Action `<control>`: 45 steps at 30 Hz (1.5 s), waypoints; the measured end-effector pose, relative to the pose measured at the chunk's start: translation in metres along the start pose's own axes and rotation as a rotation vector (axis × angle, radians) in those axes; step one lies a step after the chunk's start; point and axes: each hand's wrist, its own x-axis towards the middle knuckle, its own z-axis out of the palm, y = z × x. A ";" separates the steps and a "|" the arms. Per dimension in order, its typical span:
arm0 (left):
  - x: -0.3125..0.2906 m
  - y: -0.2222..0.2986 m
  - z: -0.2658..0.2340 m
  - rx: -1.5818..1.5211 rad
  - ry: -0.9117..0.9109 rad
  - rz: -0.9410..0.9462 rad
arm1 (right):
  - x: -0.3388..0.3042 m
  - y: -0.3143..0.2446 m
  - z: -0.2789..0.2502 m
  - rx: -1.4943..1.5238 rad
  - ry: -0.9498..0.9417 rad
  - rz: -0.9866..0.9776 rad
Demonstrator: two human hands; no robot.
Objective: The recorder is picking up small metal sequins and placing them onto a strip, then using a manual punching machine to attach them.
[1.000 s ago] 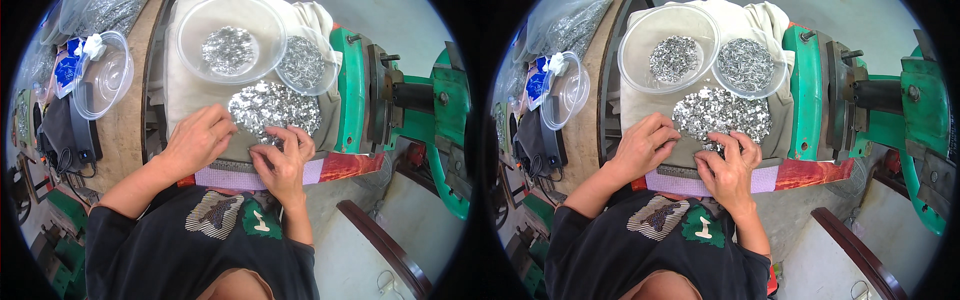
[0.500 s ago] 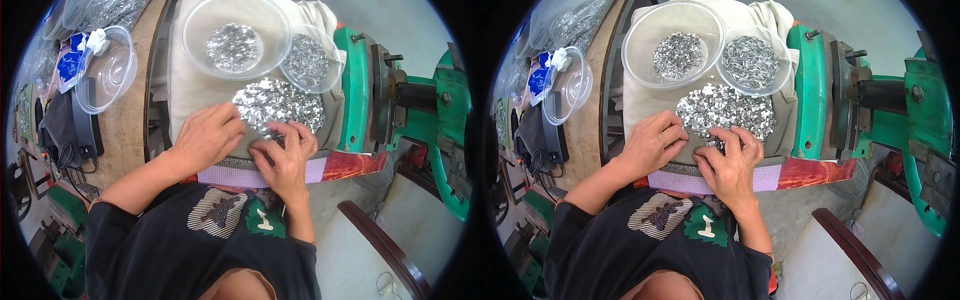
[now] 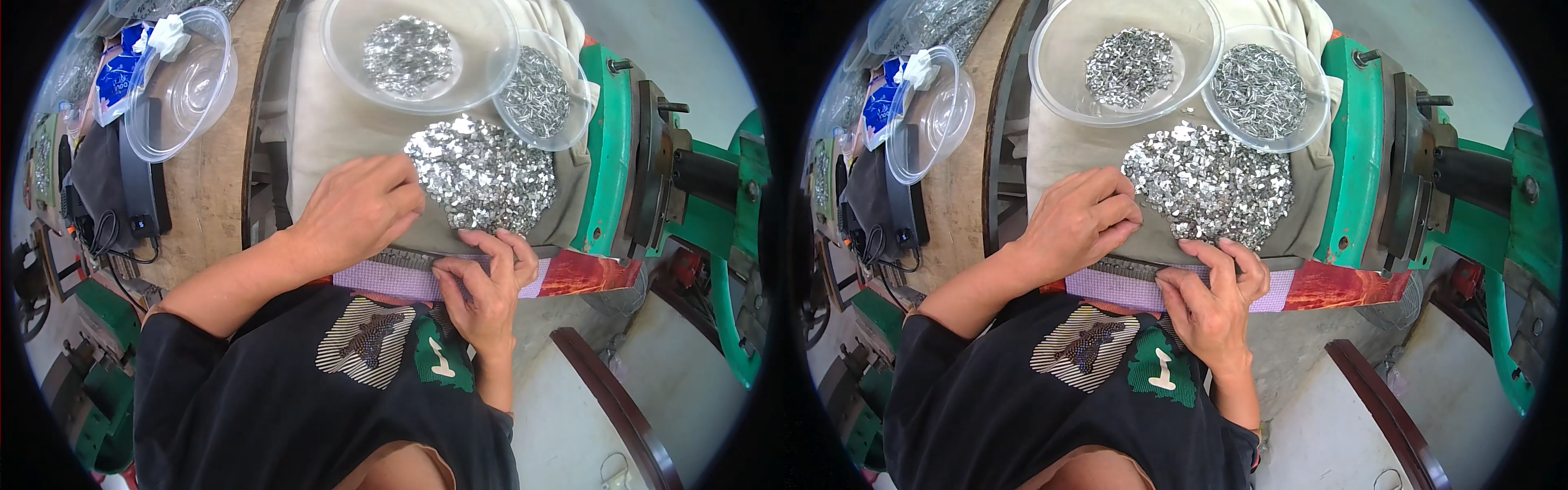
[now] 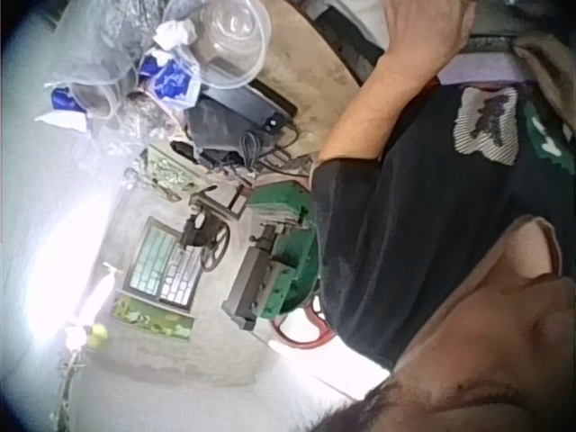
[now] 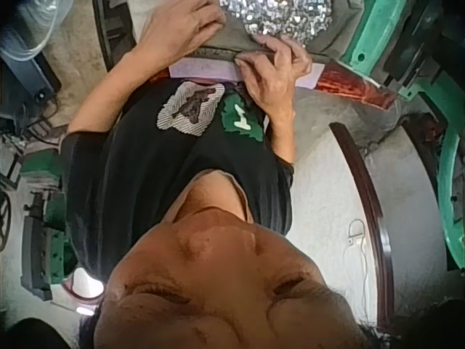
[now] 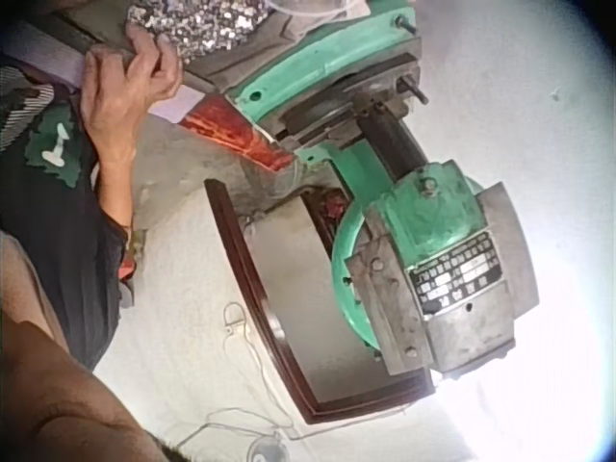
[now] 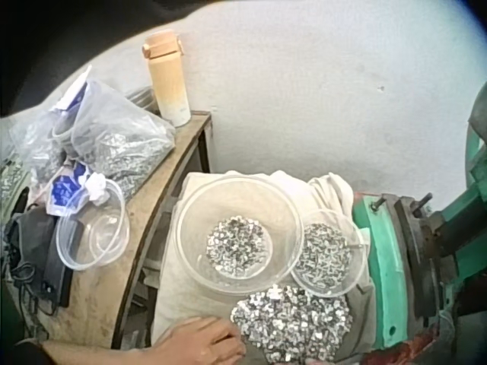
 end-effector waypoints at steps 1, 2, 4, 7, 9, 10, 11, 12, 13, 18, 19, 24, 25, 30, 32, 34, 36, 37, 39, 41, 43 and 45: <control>0.000 0.000 0.000 0.001 0.000 -0.010 | -0.001 0.000 0.001 0.006 -0.007 0.031; 0.000 0.000 0.000 -0.005 -0.001 -0.007 | -0.001 -0.001 0.002 0.010 0.000 0.015; -0.001 0.001 0.000 -0.017 0.022 -0.022 | -0.001 -0.003 0.004 0.044 0.019 0.058; -0.001 0.001 0.000 -0.020 0.018 -0.025 | 0.001 -0.006 0.010 0.026 0.017 0.019; -0.001 0.000 0.000 -0.031 0.016 -0.021 | 0.001 -0.008 0.012 0.031 0.023 -0.022; -0.001 0.000 0.000 -0.027 0.011 -0.027 | 0.002 -0.008 0.012 0.026 0.000 -0.026; -0.001 0.000 0.000 -0.034 0.012 -0.021 | 0.002 -0.008 0.012 0.029 0.016 -0.044; -0.001 0.000 0.000 -0.040 0.008 -0.027 | 0.004 -0.007 0.011 0.047 0.020 -0.038; -0.001 0.000 0.000 -0.040 0.006 -0.039 | 0.005 -0.006 0.010 0.058 0.013 -0.017; -0.004 0.001 -0.006 -0.050 0.013 -0.036 | 0.027 0.004 0.011 -0.016 0.113 -0.041; -0.006 0.002 -0.008 -0.037 0.025 -0.043 | 0.033 0.005 0.013 -0.065 0.140 -0.043; -0.022 0.007 -0.022 -0.075 0.004 -0.048 | 0.059 0.006 0.020 -0.238 0.149 -0.149; -0.025 0.009 -0.022 -0.078 -0.011 -0.070 | 0.061 0.005 0.021 -0.234 0.164 -0.161; -0.036 0.020 -0.017 -0.143 -0.002 -0.029 | 0.065 0.000 0.021 -0.305 0.167 -0.209; -0.037 0.020 -0.013 -0.150 -0.013 -0.013 | 0.064 0.000 0.018 -0.285 0.145 -0.199; -0.038 0.020 -0.010 -0.121 -0.058 -0.007 | 0.057 -0.001 0.010 -0.078 0.050 -0.131; -0.038 0.020 -0.007 -0.128 -0.062 0.005 | 0.049 -0.002 0.005 -0.012 0.061 -0.135; -0.038 0.020 -0.005 -0.113 -0.079 -0.005 | 0.044 -0.002 0.003 0.044 0.043 -0.111; -0.038 0.020 -0.003 -0.116 -0.057 -0.002 | 0.034 -0.004 -0.001 0.085 0.030 -0.102; -0.038 0.019 -0.002 -0.110 -0.040 -0.009 | 0.025 -0.006 0.000 0.083 0.004 -0.078; -0.038 0.019 -0.002 -0.097 -0.038 -0.019 | 0.018 -0.009 0.004 0.071 0.008 -0.088; -0.039 0.019 -0.002 -0.106 -0.033 -0.011 | 0.015 -0.011 0.008 0.044 -0.041 -0.081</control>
